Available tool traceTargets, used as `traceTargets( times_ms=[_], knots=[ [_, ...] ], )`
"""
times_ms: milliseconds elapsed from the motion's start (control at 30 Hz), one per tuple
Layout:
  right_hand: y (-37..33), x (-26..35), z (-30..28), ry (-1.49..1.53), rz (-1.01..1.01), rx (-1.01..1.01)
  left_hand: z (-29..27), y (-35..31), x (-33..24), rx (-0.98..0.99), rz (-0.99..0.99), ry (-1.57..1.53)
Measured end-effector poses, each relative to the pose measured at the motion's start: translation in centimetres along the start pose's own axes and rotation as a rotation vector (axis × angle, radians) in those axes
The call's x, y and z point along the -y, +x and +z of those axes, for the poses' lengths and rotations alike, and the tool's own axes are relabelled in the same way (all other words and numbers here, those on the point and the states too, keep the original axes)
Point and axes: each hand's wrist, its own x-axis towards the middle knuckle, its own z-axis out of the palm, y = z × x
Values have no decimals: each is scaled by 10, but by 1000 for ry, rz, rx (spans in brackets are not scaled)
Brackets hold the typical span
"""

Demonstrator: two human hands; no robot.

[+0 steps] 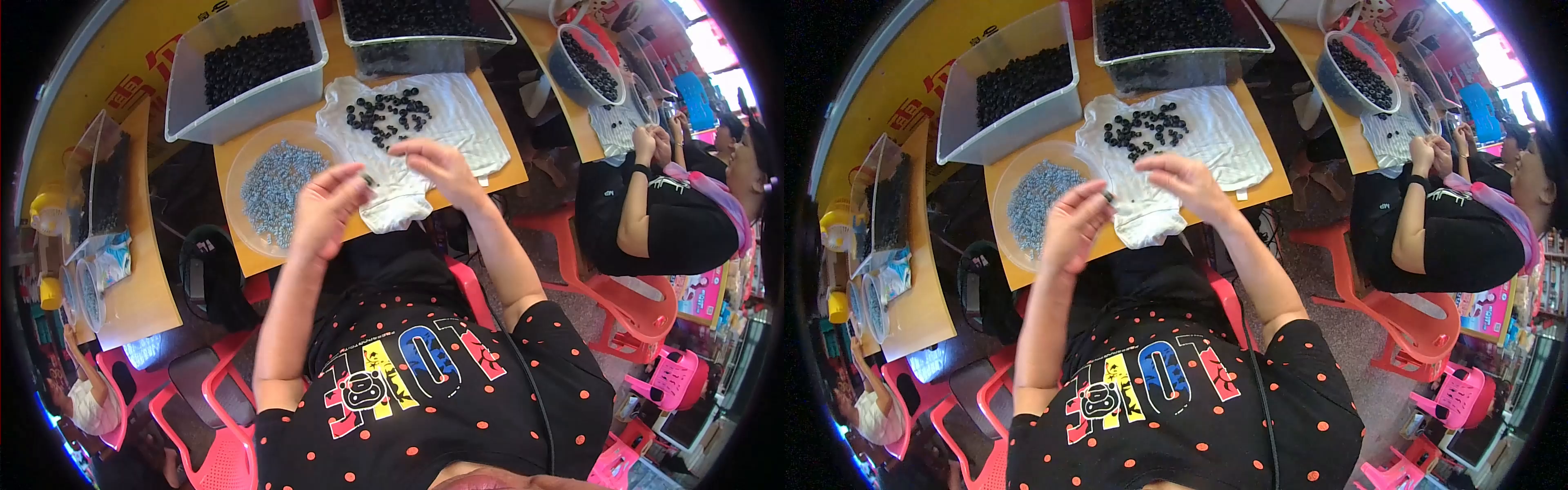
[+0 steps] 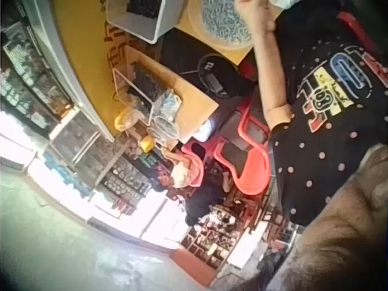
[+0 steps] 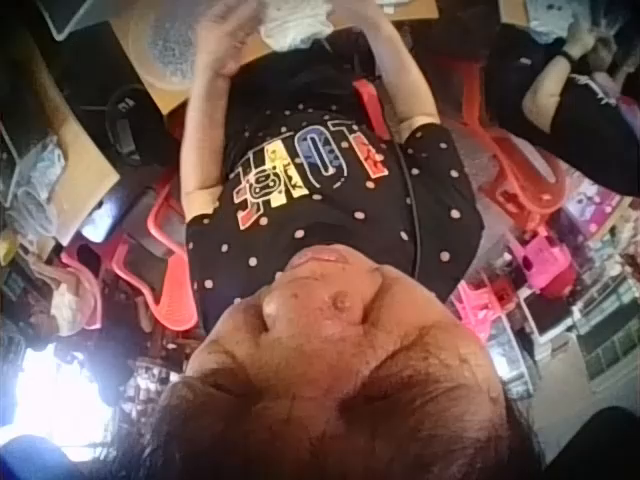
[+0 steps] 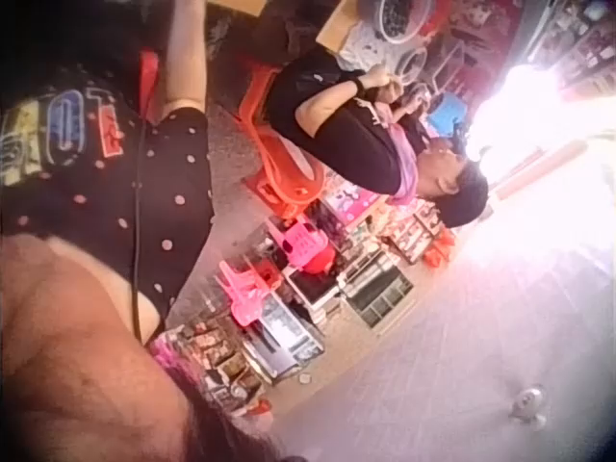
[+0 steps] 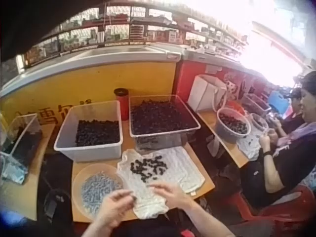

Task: The person assembles small components by picking up plastic inserts and fitting them into black caps by hand, handling one piece at a time.

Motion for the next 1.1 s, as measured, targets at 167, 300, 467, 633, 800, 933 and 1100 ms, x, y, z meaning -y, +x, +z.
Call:
traceTargets(
  times_ms=[167, 300, 467, 633, 800, 933, 1100],
  knots=[
    [68, -44, -59, -432, 118, -316, -7, 61, -119, -99, 497, 183],
    [107, -70, -82, -841, -57, -261, -20, 96, -177, -218, 610, 594],
    [115, -76, -87, -799, 15, -100, -17, 80, -129, -104, 629, 827],
    [84, -61, -83, -871, -226, -180, 4, 31, -45, -58, 415, 591],
    [44, -14, -35, -646, -217, -177, 0, 8, 36, -31, 184, 221],
    [8, 5, 11, -469, -276, -38, 20, -7, 55, -80, 90, -179],
    [-9, 17, 52, -521, -299, 125, 4, -29, 69, -160, 265, -273]
  ],
)
